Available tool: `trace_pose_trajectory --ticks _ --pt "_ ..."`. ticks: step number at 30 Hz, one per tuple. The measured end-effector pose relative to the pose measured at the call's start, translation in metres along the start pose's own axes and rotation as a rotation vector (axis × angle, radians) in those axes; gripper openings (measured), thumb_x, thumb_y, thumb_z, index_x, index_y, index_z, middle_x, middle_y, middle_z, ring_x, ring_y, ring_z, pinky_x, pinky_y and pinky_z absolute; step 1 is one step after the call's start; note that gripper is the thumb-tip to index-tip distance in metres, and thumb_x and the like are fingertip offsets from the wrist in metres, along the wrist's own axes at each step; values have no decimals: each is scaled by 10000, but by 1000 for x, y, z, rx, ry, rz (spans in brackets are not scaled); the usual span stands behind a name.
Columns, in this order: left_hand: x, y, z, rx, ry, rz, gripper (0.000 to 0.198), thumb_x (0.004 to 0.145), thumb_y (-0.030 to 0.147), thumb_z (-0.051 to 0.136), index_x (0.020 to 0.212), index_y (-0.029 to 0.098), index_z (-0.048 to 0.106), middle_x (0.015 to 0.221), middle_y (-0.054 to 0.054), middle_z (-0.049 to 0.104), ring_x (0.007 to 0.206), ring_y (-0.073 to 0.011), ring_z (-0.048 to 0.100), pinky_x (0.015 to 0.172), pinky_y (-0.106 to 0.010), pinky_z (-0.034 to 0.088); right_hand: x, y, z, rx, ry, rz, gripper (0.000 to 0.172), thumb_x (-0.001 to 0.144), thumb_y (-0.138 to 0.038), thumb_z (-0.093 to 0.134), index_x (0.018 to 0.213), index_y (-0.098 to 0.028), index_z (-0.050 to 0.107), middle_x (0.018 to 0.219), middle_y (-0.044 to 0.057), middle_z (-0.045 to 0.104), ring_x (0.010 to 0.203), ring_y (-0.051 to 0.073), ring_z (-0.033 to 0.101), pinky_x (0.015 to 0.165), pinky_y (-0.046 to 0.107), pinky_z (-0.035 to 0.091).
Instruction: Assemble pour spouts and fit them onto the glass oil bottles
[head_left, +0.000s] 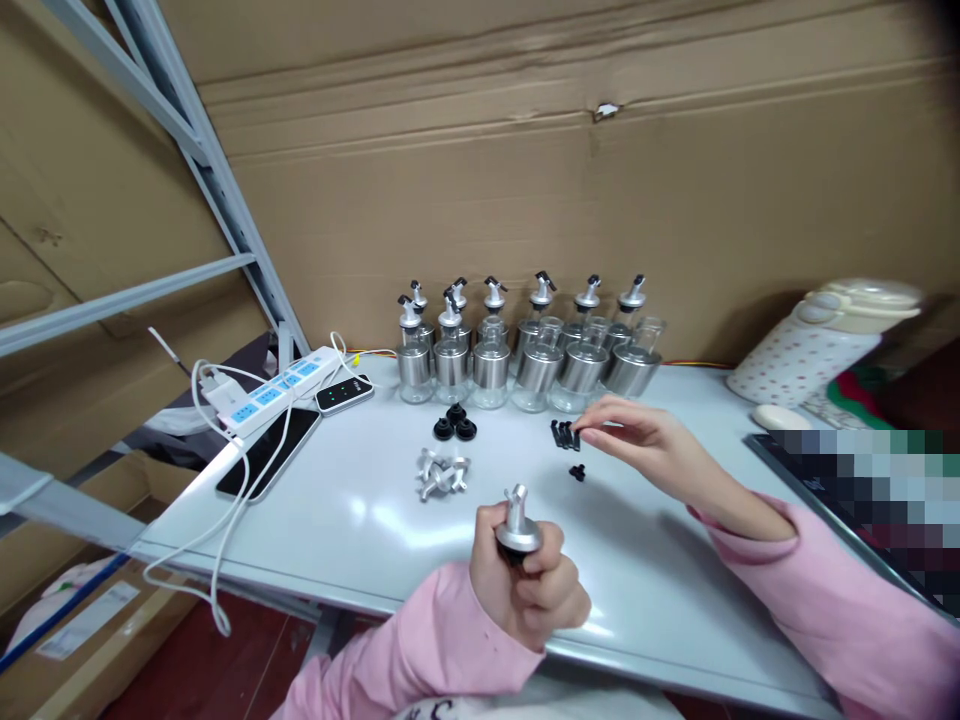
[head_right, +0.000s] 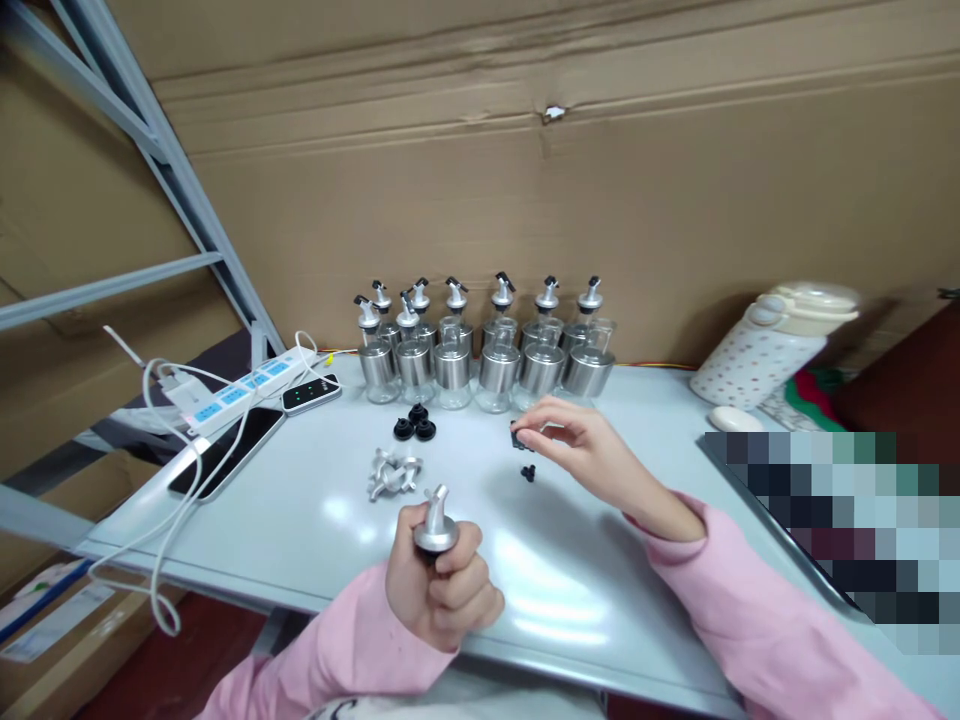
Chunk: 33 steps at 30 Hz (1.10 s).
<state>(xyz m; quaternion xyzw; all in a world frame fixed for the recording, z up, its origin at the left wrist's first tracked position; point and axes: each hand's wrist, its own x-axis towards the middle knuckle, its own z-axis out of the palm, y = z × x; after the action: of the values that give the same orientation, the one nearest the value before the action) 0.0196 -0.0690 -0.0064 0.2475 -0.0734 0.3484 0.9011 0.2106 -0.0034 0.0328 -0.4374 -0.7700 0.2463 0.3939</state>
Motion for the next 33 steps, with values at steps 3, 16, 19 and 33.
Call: trace_pose_trajectory --ticks 3,16,19,33 --pt "0 0 -1 -4 2 3 416 725 497 437 485 188 295 326 100 131 236 -37 74 300 -214 37 -1 13 -8 -26 -102 123 269 799 -447 537 795 -179 563 716 33 579 637 144 532 589 270 455" --pt "1 -1 -2 -37 -81 45 414 768 490 415 505 185 317 340 100 145 238 -33 81 282 -199 36 -6 42 -8 -271 -407 270 184 727 -282 519 781 -184 665 745 29 685 659 181 596 647 299 465" --pt "1 -1 -2 -39 -95 48 409 774 485 409 512 184 318 343 100 141 239 -34 81 282 -200 34 -6 42 -5 -279 -398 267 177 726 -260 525 794 -182 669 745 25 688 664 181 602 656 299 466" --pt "0 0 -1 0 -16 28 416 733 506 410 490 189 297 323 97 121 229 -38 61 284 -208 26 -6 35 -3 -325 -350 185 206 758 -334 515 786 -185 655 710 41 661 619 172 582 608 297 465"
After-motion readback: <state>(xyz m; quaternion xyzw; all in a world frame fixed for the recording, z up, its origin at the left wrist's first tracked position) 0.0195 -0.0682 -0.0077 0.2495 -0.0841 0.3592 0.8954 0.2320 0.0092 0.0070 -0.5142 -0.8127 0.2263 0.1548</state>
